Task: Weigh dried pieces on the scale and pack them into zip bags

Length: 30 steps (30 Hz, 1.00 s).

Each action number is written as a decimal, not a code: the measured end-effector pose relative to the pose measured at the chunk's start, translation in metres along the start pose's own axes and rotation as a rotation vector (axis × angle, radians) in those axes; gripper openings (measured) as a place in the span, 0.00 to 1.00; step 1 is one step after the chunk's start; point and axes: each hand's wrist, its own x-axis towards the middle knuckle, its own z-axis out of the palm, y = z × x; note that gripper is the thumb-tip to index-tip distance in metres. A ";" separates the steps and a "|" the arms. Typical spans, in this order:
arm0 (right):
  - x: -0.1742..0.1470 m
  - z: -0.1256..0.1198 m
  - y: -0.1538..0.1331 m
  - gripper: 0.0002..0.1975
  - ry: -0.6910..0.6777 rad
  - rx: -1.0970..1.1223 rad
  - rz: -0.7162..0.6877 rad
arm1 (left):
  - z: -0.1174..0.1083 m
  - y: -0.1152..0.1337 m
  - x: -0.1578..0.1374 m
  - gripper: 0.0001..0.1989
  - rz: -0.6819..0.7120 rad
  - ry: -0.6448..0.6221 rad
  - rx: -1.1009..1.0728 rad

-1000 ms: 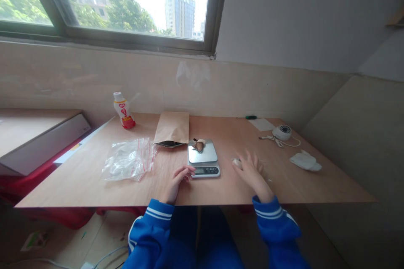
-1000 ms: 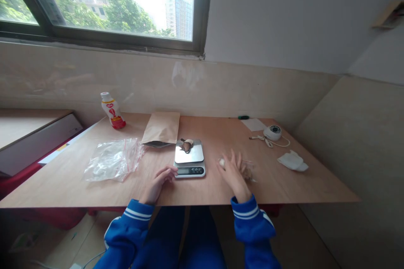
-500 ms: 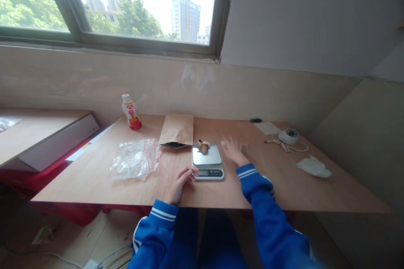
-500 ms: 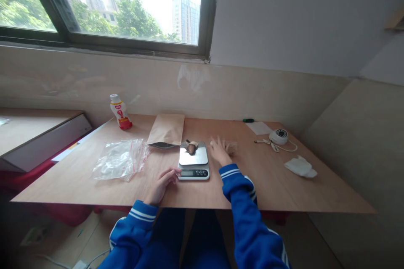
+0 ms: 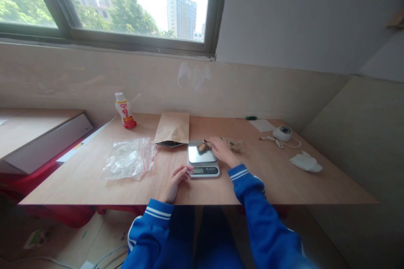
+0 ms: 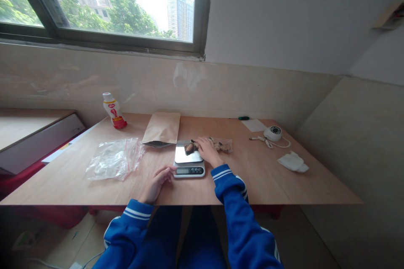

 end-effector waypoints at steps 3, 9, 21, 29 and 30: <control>-0.001 0.001 -0.006 0.24 0.022 0.050 -0.047 | 0.000 0.000 0.000 0.14 0.000 -0.004 -0.009; 0.003 0.015 -0.018 0.23 0.069 0.162 -0.087 | -0.002 -0.008 0.003 0.15 0.061 0.094 0.038; -0.075 0.021 0.033 0.16 0.591 0.253 0.150 | -0.049 0.006 0.059 0.20 0.230 0.474 1.113; -0.105 0.032 0.048 0.16 0.644 0.324 0.325 | -0.042 0.011 0.101 0.22 0.173 0.380 1.409; -0.105 0.032 0.047 0.16 0.641 0.333 0.332 | -0.043 0.012 0.100 0.22 0.158 0.365 1.440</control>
